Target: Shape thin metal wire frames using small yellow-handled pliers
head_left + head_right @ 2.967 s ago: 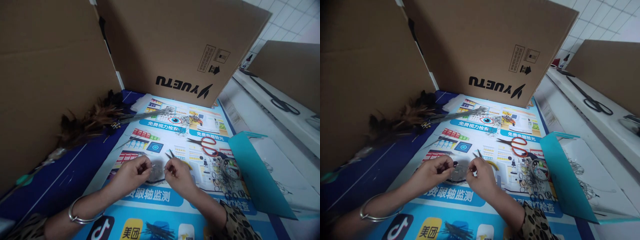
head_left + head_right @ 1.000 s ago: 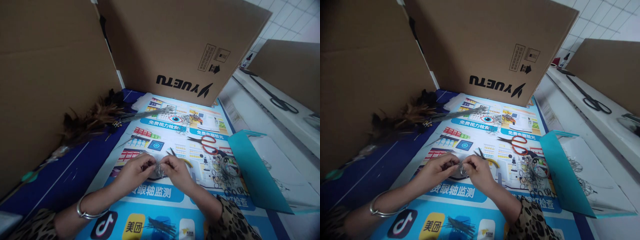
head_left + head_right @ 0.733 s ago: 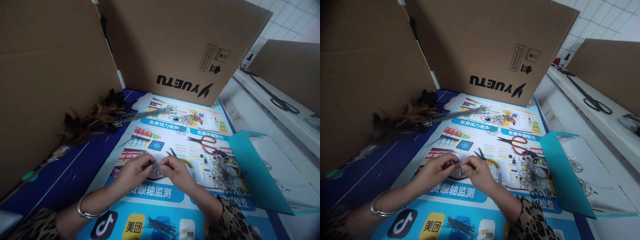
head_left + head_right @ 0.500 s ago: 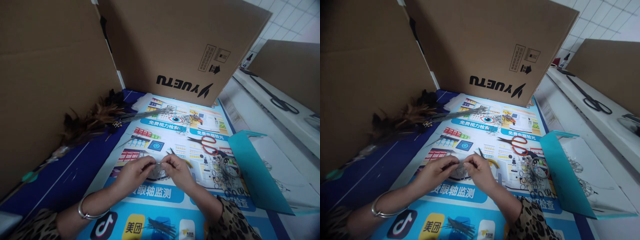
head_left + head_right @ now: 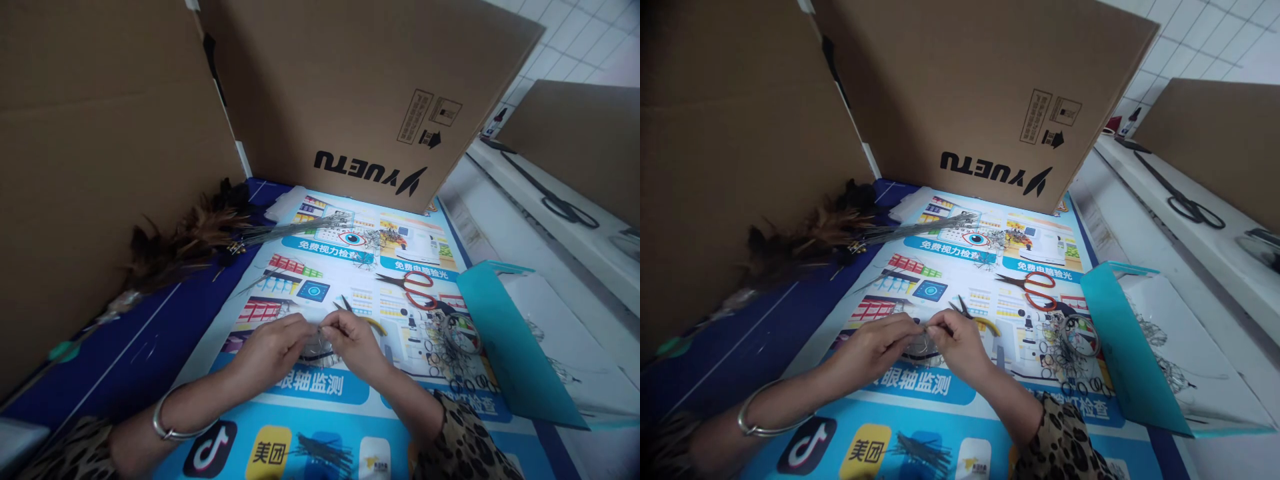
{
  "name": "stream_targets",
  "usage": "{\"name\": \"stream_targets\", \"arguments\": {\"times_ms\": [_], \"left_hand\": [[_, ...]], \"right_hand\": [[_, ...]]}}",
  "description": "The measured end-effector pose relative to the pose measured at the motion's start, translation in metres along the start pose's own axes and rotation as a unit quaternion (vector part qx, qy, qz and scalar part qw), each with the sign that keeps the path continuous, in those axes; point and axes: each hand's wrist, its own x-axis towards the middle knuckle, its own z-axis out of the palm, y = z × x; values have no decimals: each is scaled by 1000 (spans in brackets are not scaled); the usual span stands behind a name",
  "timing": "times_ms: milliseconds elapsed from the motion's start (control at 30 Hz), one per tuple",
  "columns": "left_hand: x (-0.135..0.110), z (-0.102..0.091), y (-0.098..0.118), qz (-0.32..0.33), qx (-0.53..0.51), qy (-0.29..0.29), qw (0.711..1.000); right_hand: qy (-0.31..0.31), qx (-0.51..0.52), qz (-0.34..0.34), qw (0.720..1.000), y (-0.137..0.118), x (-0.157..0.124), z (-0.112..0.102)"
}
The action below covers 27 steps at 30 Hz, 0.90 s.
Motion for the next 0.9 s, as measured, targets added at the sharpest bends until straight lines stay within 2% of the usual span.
{"name": "stream_targets", "arguments": {"times_ms": [367, 600, 700, 900], "left_hand": [[8, 1, -12, -138, -167, 47, 975], [8, 2, -13, -146, -225, 54, 962], [8, 2, -11, -172, -247, 55, 952], [9, 0, -10, -202, -281, 46, 937]], "right_hand": [[33, 9, 6, 999, 9, 2, -11], [23, -56, -9, 998, 5, 1, -8], [27, -83, 2, 996, 5, 1, -8], [33, -77, 19, 996, 10, 0, -8]]}}
